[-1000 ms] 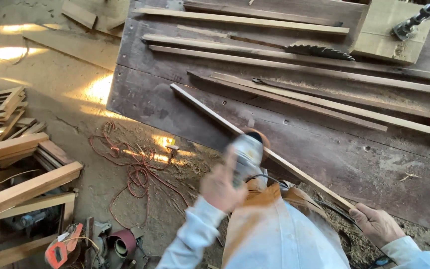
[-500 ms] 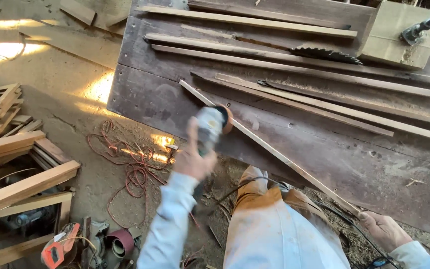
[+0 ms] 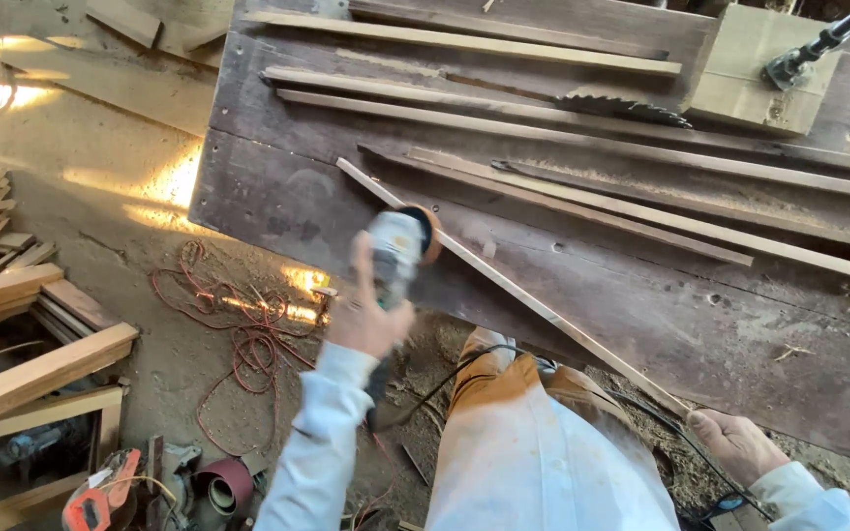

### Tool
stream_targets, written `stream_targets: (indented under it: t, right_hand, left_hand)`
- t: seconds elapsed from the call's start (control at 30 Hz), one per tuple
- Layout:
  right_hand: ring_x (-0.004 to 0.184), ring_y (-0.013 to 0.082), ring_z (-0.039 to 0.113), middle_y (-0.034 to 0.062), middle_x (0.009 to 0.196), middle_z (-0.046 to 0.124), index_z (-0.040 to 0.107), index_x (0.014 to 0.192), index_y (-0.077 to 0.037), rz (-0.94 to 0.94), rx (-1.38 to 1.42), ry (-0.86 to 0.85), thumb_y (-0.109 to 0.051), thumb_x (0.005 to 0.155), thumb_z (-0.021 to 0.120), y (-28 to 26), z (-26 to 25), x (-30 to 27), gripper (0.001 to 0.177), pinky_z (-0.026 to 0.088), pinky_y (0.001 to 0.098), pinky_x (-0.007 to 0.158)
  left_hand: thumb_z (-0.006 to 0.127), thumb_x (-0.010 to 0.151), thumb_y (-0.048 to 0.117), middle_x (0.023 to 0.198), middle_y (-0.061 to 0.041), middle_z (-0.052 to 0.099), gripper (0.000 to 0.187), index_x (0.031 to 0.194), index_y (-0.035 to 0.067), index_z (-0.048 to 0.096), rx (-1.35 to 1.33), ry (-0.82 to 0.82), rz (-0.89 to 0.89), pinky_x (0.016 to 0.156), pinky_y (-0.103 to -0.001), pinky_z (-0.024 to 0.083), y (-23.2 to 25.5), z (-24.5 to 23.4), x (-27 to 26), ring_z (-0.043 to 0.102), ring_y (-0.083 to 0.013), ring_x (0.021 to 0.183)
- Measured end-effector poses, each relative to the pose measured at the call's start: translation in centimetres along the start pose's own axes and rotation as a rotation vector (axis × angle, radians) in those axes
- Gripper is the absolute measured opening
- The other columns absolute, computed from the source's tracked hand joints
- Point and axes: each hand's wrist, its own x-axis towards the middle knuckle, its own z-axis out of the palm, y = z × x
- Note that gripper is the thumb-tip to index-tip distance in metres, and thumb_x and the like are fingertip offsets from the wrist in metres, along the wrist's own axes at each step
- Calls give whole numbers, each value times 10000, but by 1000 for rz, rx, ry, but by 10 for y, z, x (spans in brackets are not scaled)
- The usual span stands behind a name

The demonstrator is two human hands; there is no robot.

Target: Sanding the surfaces of thin wooden strips using a handheld orbital sander on a workbench.

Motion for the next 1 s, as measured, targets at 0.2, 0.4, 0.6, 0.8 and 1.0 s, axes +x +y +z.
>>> stream_targets:
  t: [0.2, 0.4, 0.6, 0.8, 1.0]
  right_hand:
    - [1266, 242, 708, 109, 1337, 771, 705, 1378, -135, 13, 79, -3, -596, 918, 443, 7, 3, 5, 702, 542, 358, 1061]
    - [1234, 290, 728, 93, 1385, 737, 747, 1326, -173, -82, 124, 24, -501, 925, 527, 13, 11, 2, 564, 593, 469, 1062]
    - [1350, 324, 648, 83, 1579, 531, 633, 1455, -236, -50, 298, -92, -486, 952, 407, 32, 12, -1, 606, 593, 530, 1057]
    - [471, 216, 419, 80, 544, 506, 620, 617, -19, -182, 310, -16, -531, 1017, 478, 67, 18, 24, 665, 318, 356, 476]
    - [509, 216, 406, 67, 577, 474, 636, 636, -27, -105, 286, -2, -556, 1003, 502, 68, 16, 28, 658, 285, 356, 542]
  left_hand:
    - [680, 824, 364, 837, -175, 630, 891, 1599, 250, 254, 332, -7, 393, 487, -524, 512, 43, 105, -86, 651, -379, 607]
    - [740, 797, 346, 857, -198, 565, 985, 1607, 365, 181, 157, -209, 528, 549, -529, 491, 69, 130, -130, 596, -431, 642]
    - [663, 887, 442, 840, -186, 617, 916, 1620, 321, 127, 188, -17, 345, 533, -520, 565, 38, 94, -93, 671, -375, 607]
    - [668, 814, 207, 883, -128, 703, 1038, 1601, 364, 10, -1, 15, 141, 612, -440, 613, 2, 25, -27, 688, -318, 683]
    - [641, 723, 195, 1108, -180, 698, 1061, 1622, 324, 92, -141, 171, 51, 645, -447, 572, -21, -26, 42, 675, -295, 779]
